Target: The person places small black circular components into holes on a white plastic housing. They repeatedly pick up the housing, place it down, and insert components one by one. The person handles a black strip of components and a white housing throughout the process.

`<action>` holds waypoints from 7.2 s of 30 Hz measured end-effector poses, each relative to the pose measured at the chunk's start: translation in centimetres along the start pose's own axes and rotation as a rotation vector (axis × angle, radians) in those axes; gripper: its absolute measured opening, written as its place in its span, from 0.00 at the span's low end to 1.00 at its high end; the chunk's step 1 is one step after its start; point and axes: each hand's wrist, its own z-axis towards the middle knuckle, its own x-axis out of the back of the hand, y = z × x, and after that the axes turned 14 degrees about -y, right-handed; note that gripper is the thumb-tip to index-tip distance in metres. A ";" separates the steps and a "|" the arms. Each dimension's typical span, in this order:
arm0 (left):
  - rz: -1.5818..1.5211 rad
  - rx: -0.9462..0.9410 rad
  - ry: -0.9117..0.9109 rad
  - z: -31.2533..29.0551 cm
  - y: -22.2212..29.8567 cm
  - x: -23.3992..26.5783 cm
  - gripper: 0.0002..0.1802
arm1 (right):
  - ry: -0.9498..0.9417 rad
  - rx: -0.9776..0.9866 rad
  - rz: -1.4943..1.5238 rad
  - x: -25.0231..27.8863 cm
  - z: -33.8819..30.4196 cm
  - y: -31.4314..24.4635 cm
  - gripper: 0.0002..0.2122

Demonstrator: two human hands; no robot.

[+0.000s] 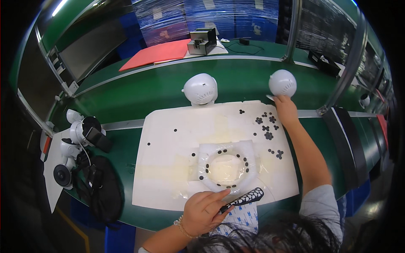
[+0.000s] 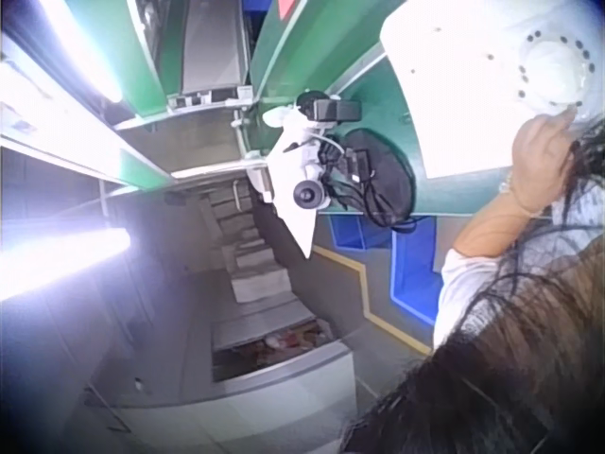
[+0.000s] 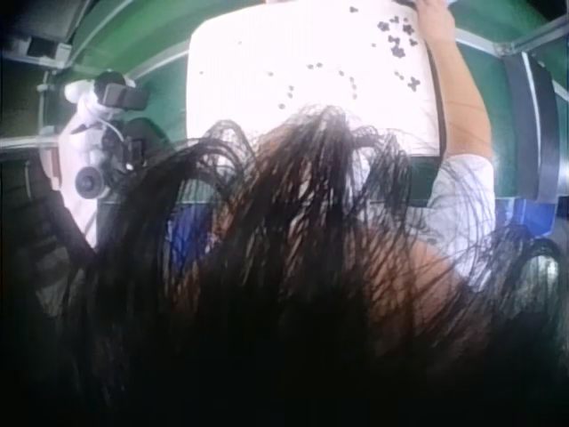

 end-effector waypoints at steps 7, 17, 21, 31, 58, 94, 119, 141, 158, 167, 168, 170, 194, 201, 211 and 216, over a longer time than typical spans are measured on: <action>-0.071 0.051 -0.058 -0.3 0.4 0.2 0.15 | -0.482 -0.210 -0.257 -1.0 2.4 -0.7 0.08; -0.090 0.086 -0.084 -0.2 0.1 0.0 0.19 | -0.496 0.268 0.247 -4.3 7.7 -16.3 0.23; -0.093 0.103 -0.020 0.2 0.6 0.5 0.19 | -0.271 0.039 0.489 -3.1 9.4 -13.9 0.17; -0.103 0.113 -0.041 0.2 0.4 0.6 0.17 | -0.165 -0.144 1.231 7.3 2.2 -13.0 0.13; -0.352 0.351 -0.070 -0.1 0.9 0.9 0.19 | -0.300 0.519 0.727 14.7 -13.1 -17.2 0.17; -0.385 0.178 0.020 0.4 0.7 0.7 0.09 | -0.163 0.843 0.722 13.7 -12.9 -17.3 0.15; -0.028 0.112 0.077 1.5 1.0 0.2 0.12 | -0.070 0.459 1.257 12.0 -8.5 -16.0 0.23; 0.136 0.070 -0.028 -0.1 0.6 -0.3 0.12 | -0.331 0.373 1.211 12.0 -7.0 -15.1 0.25; 0.139 0.049 -0.018 0.3 0.7 0.0 0.11 | -0.062 0.467 0.806 12.3 -7.6 -15.8 0.24; 0.147 0.054 -0.028 0.3 1.0 0.2 0.12 | -0.012 0.401 0.933 13.4 -7.2 -15.7 0.24; 0.150 0.053 -0.031 0.3 1.0 0.2 0.13 | -0.078 0.402 1.001 13.2 -7.2 -16.2 0.24; 0.156 0.042 -0.034 0.4 1.0 0.3 0.13 | -0.212 0.403 1.136 12.9 -7.0 -17.2 0.24; 0.159 0.033 -0.030 0.1 0.7 0.0 0.14 | -0.298 0.478 1.183 12.1 -6.6 -18.0 0.24; 0.164 0.040 -0.035 0.1 0.8 0.0 0.13 | -0.106 0.510 0.864 12.1 -7.2 -18.1 0.21; 0.183 0.018 -0.049 0.1 0.6 -0.1 0.16 | -0.182 0.407 0.875 12.3 -10.6 -16.4 0.07; 0.198 0.006 -0.047 0.3 0.6 0.0 0.15 | -0.385 0.363 1.020 11.9 -11.4 -16.8 0.04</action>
